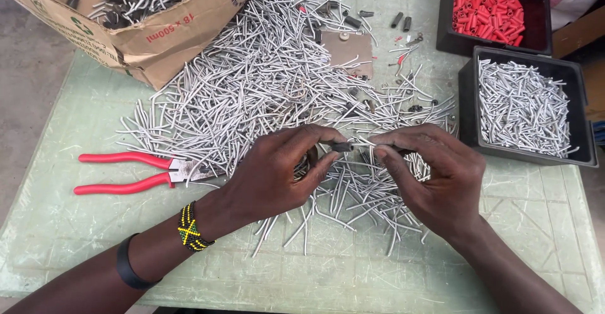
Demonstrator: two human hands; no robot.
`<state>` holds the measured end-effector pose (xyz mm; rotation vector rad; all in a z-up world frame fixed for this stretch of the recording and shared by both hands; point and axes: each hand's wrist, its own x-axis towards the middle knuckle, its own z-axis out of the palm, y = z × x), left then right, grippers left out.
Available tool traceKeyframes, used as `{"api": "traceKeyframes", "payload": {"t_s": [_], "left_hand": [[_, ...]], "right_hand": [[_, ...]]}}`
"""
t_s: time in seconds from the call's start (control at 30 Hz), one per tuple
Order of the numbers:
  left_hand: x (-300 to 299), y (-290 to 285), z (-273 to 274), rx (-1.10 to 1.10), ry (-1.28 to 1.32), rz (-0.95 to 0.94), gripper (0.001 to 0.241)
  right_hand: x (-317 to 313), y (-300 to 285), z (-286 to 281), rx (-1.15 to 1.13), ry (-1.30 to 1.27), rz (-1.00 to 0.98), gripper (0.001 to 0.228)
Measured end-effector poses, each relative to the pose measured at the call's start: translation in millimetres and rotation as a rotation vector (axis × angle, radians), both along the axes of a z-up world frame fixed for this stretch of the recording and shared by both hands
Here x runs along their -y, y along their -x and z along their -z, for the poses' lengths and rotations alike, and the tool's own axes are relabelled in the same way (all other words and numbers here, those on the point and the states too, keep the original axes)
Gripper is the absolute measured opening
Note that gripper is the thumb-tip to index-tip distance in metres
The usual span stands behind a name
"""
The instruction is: Assembling metal nails into plastic cable clips by hand on a workbench
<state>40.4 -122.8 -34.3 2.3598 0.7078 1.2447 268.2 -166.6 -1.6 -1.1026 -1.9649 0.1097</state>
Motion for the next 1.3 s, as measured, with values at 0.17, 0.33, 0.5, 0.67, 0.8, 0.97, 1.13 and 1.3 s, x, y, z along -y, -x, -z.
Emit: {"api": "traceKeyframes", "payload": {"t_s": [0.17,0.33,0.5,0.67,0.8,0.97,1.13,1.3], "left_hand": [[-1,-3,6,0.099,0.273,0.119,0.02],[-2,-3,2,0.216,0.449,0.116,0.018],[-2,-3,7,0.221,0.477,0.108,0.017],[0,-3,8,0.151,0.446,0.146,0.017],[2,-3,12,0.155,0.391,0.166,0.017],[2,-3,9,0.146,0.389,0.195,0.016],[4,-4,5,0.101,0.285,0.161,0.02],[5,-5,13,0.116,0.225,0.169,0.021]], "right_hand": [[1,4,5,0.014,0.052,0.03,0.006],[0,-9,-6,0.027,0.075,0.045,0.015],[-1,-16,-17,0.111,-0.015,-0.083,0.008],[4,-18,-11,0.288,0.02,-0.067,0.04],[4,-14,-14,0.255,0.056,-0.109,0.043],[3,-12,-15,0.17,0.019,-0.161,0.023],[6,-6,-26,0.149,0.01,-0.145,0.01],[11,2,-17,0.188,-0.045,-0.132,0.013]]}}
